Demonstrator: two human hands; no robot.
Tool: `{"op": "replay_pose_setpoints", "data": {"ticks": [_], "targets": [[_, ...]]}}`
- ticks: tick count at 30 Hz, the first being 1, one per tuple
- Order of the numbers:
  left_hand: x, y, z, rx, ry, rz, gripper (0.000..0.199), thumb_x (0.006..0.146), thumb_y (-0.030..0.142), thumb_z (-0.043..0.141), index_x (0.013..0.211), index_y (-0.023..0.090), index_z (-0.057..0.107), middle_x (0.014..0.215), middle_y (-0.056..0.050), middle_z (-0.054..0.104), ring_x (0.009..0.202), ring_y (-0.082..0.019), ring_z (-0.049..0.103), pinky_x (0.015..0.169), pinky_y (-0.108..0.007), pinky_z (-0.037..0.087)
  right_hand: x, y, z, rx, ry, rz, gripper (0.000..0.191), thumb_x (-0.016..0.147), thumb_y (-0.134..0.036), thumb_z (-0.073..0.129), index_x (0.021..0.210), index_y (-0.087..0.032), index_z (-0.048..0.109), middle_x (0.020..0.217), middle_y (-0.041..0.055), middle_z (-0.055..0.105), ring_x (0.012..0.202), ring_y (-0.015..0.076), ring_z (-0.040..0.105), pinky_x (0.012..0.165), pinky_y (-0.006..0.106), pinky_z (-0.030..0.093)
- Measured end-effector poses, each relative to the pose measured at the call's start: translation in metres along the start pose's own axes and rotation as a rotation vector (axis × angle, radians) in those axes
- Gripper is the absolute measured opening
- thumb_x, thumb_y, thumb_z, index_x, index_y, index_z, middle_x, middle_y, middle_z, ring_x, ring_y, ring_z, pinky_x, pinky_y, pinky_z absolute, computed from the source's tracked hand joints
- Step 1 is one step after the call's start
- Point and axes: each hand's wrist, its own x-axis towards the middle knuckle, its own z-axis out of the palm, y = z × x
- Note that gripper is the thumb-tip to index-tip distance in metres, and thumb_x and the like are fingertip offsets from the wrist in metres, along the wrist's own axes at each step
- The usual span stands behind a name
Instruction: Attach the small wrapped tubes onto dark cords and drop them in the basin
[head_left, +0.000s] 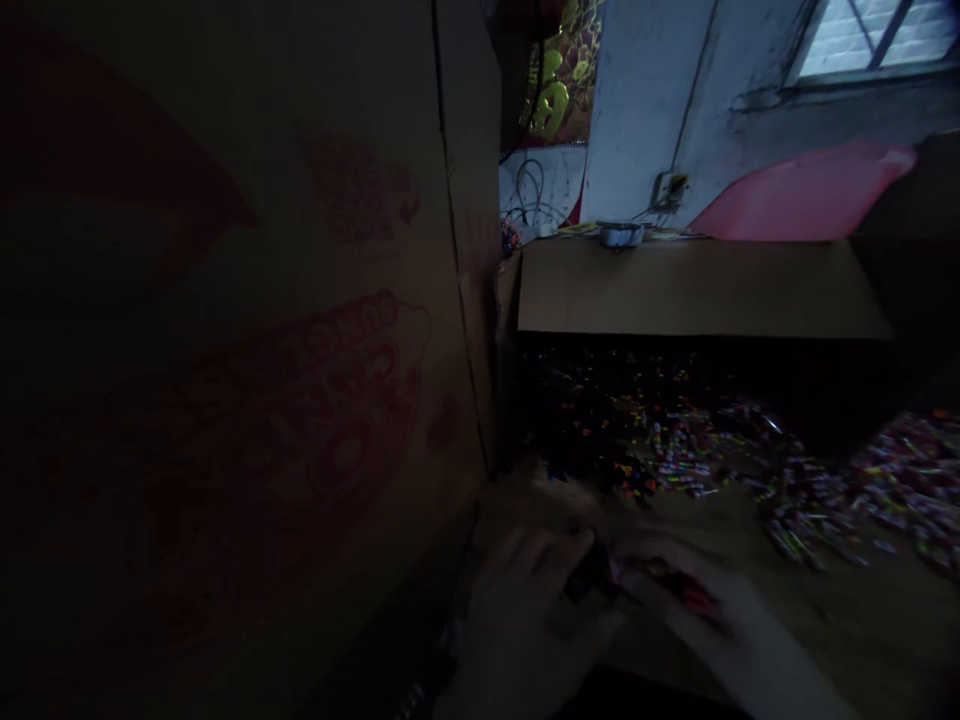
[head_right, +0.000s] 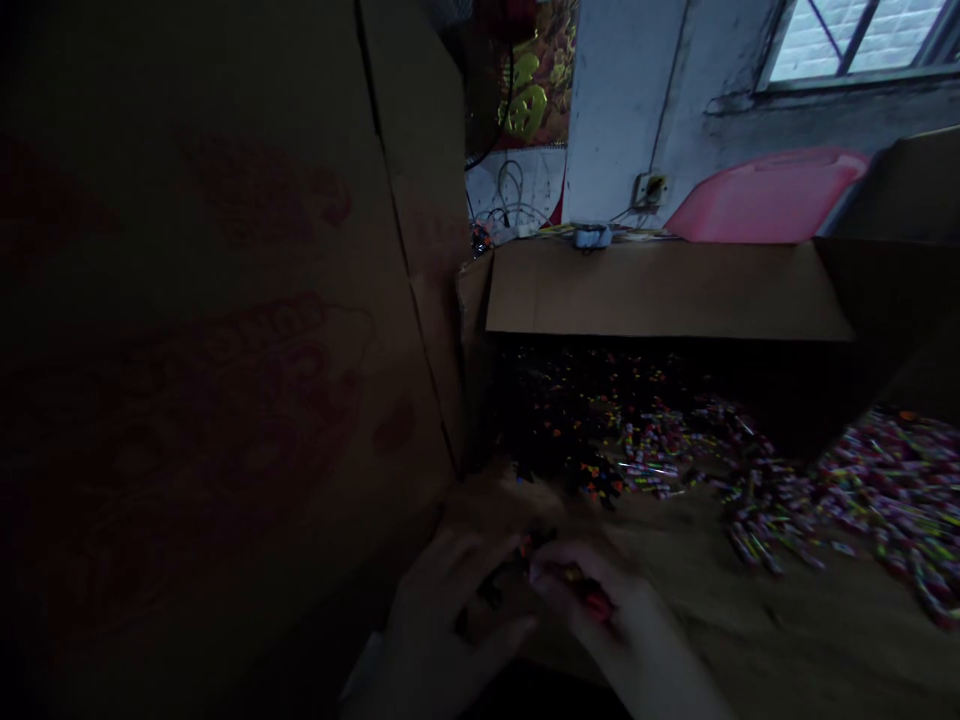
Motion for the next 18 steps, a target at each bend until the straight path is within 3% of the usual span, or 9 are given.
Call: {"op": "replay_pose_setpoints", "data": {"ticks": [2, 5, 8, 11, 15, 18], "targets": [[-0.004, -0.010, 0.017, 0.013, 0.010, 0.030, 0.038, 0.076, 0.032, 0.068, 0.112, 0.023, 0.058, 0.103, -0.004, 0.068, 0.091, -0.022, 0.062, 0.079, -0.036, 0.053, -0.001, 0.018, 0.009, 0.056, 0.010, 0.056, 0.025, 0.082, -0.040, 0.059, 0.102, -0.027, 0.069, 0.104, 0.0009, 0.072, 0.096, 0.0170, 0.067, 0.082, 0.019, 0.053], [-0.013, -0.025, 0.046, -0.059, -0.075, -0.046, 0.030, 0.078, 0.034, 0.065, 0.105, 0.024, 0.060, 0.101, -0.002, 0.069, 0.091, -0.019, 0.063, 0.079, -0.031, 0.052, -0.004, 0.055, 0.021, 0.095, 0.091, 0.063, 0.039, 0.080, -0.041, 0.061, 0.116, -0.028, 0.065, 0.117, 0.0015, 0.067, 0.112, 0.0203, 0.059, 0.092, 0.025, 0.049], [-0.027, -0.036, 0.076, -0.054, -0.160, -0.107, 0.018, 0.076, 0.023, 0.060, 0.094, 0.023, 0.063, 0.091, -0.002, 0.069, 0.085, -0.018, 0.063, 0.076, -0.028, 0.051, -0.009, 0.098, 0.031, 0.077, 0.138, 0.034, 0.040, 0.076, -0.047, 0.064, 0.110, -0.028, 0.069, 0.117, 0.0037, 0.067, 0.114, 0.0265, 0.057, 0.097, 0.036, 0.046], [-0.040, -0.042, 0.098, -0.036, -0.188, -0.108, 0.015, 0.070, 0.015, 0.056, 0.082, 0.022, 0.063, 0.085, -0.002, 0.068, 0.079, -0.017, 0.062, 0.073, -0.026, 0.049, -0.015, 0.134, 0.037, 0.145, 0.102, 0.059, 0.040, 0.074, -0.051, 0.065, 0.105, -0.027, 0.072, 0.116, 0.0061, 0.067, 0.111, 0.0302, 0.059, 0.095, 0.041, 0.047], [-0.043, -0.047, 0.112, -0.015, -0.233, -0.039, 0.013, 0.069, 0.020, 0.060, 0.082, 0.021, 0.063, 0.083, -0.002, 0.068, 0.079, -0.017, 0.061, 0.072, -0.026, 0.048, -0.016, 0.150, 0.040, 0.319, 0.033, 0.097, 0.039, 0.075, -0.052, 0.062, 0.104, -0.027, 0.072, 0.115, 0.0068, 0.067, 0.104, 0.0296, 0.064, 0.089, 0.039, 0.052], [-0.040, -0.049, 0.117, 0.044, -0.251, -0.011, 0.010, 0.072, 0.023, 0.060, 0.082, 0.021, 0.063, 0.081, -0.002, 0.067, 0.078, -0.016, 0.061, 0.076, -0.027, 0.047, -0.014, 0.148, 0.037, 0.300, 0.108, 0.096, 0.045, 0.073, -0.057, 0.061, 0.102, -0.025, 0.072, 0.112, 0.0078, 0.069, 0.104, 0.0303, 0.063, 0.088, 0.038, 0.052]]}}
